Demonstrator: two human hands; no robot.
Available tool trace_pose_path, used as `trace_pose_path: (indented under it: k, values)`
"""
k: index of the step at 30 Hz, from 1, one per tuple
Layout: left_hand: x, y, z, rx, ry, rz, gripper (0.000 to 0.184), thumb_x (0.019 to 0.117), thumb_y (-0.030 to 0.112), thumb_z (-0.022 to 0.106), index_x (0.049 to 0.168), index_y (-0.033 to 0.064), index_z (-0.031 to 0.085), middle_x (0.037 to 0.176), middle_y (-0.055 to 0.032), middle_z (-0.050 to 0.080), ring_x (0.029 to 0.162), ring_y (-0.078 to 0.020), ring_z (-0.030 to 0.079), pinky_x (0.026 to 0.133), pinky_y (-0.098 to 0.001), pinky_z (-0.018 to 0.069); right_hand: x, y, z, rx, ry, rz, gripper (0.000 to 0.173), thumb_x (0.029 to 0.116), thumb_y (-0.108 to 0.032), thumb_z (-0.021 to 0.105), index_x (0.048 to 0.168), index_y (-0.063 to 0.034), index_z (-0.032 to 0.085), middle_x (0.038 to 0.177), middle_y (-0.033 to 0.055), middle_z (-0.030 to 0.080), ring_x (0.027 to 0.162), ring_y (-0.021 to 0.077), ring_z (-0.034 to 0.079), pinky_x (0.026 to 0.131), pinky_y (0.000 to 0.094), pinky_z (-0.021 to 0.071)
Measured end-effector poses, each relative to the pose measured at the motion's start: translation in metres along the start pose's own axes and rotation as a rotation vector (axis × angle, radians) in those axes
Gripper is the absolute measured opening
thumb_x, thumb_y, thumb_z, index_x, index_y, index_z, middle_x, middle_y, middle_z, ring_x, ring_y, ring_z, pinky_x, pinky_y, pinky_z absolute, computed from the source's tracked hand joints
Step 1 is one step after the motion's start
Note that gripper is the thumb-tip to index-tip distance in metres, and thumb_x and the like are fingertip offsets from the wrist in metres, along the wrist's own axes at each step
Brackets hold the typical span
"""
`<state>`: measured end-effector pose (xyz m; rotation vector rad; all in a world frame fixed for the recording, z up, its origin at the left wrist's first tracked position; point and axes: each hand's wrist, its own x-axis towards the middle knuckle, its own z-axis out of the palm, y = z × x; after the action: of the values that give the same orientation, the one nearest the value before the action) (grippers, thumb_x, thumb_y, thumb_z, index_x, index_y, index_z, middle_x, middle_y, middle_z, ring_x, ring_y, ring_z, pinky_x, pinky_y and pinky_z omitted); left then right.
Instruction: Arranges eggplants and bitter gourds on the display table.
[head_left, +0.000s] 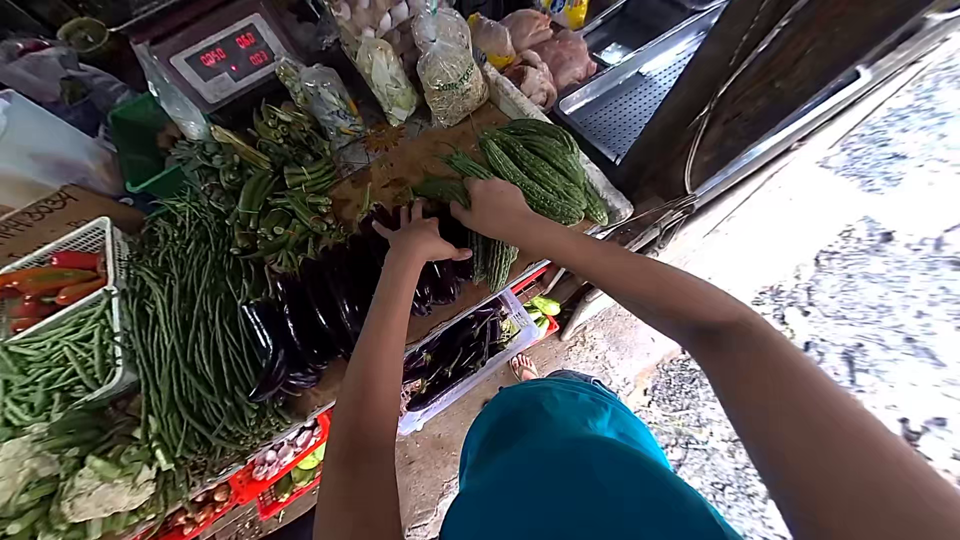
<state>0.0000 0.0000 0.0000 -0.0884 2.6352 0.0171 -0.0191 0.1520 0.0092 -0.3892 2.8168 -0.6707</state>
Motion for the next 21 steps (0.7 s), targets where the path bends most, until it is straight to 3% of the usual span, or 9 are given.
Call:
trace_pose_path:
  k: [4,7,9,12,14,18,21]
  values:
    - [0.010,-0.011,0.003,-0.049,-0.035,0.104,0.105,0.0750,0.072,0.077,0.158,0.0176,0.042,0.172,-0.0062,0.016,0.158,-0.0408,0.006,0.111,-0.0842,0.0005,-0.054,0.034,-0.027,0.133,0.099,-0.061,0.059,0.1029,-0.052,0.048,0.143,-0.0105,0.059,0.110,0.0204,0.072,0.104,0.0404,0.070,0.087,0.0638,0.0537]
    - [0.006,-0.007,-0.005,-0.005,-0.056,0.136,0.106,0.0759,0.059,0.084,0.161,0.0167,0.036,0.172,-0.0088,0.015,0.157,-0.0425,-0.002,0.112,-0.0819,-0.0063,-0.096,0.057,-0.044,0.204,0.320,-0.073,0.059,0.1026,-0.055,0.047,0.145,-0.0149,0.058,0.093,0.0156,0.074,0.082,0.0347,0.072,0.071,0.0589,0.0558]
    - [0.009,-0.002,-0.004,0.019,-0.078,0.200,0.102,0.0809,0.056,0.082,0.161,0.0160,0.034,0.171,-0.0108,0.020,0.158,-0.0392,0.000,0.114,-0.0788,-0.0089,-0.102,0.071,-0.053,0.159,0.470,-0.046,0.060,0.1027,-0.054,0.048,0.145,-0.0127,0.058,0.083,0.0164,0.072,0.070,0.0365,0.070,0.061,0.0586,0.0541]
    - [0.012,0.009,0.002,0.082,-0.090,0.183,0.090,0.0850,0.064,0.071,0.156,0.0151,0.045,0.167,-0.0104,0.031,0.157,-0.0346,0.017,0.115,-0.0787,0.0002,-0.073,0.090,-0.065,0.035,0.454,0.064,0.064,0.1030,-0.053,0.044,0.149,-0.0096,0.052,0.091,0.0228,0.073,0.083,0.0459,0.071,0.071,0.0652,0.0530]
    - [0.011,0.022,0.004,0.104,-0.084,0.131,0.087,0.0826,0.060,0.074,0.152,0.0134,0.050,0.166,-0.0126,0.031,0.153,-0.0369,0.025,0.115,-0.0793,0.0063,-0.045,0.103,-0.065,-0.036,0.365,0.099,0.064,0.1036,-0.053,0.042,0.150,-0.0091,0.050,0.099,0.0253,0.073,0.094,0.0487,0.070,0.078,0.0669,0.0526]
    - [0.006,0.037,-0.001,0.254,-0.115,0.093,0.088,0.0782,0.055,0.081,0.151,0.0163,0.052,0.166,-0.0107,0.030,0.151,-0.0400,0.029,0.113,-0.0805,0.0096,-0.024,0.116,-0.057,-0.211,0.234,0.104,0.067,0.1033,-0.060,0.038,0.150,-0.0136,0.052,0.103,0.0265,0.072,0.096,0.0504,0.070,0.076,0.0679,0.0523]
    - [0.001,0.042,0.003,0.377,-0.175,0.113,0.102,0.0733,0.057,0.085,0.155,0.0119,0.045,0.169,-0.0141,0.022,0.154,-0.0430,0.019,0.114,-0.0804,0.0052,-0.028,0.121,-0.059,-0.237,0.240,0.131,0.074,0.1012,-0.068,0.037,0.150,-0.0151,0.053,0.114,0.0288,0.070,0.103,0.0526,0.068,0.080,0.0710,0.0505]
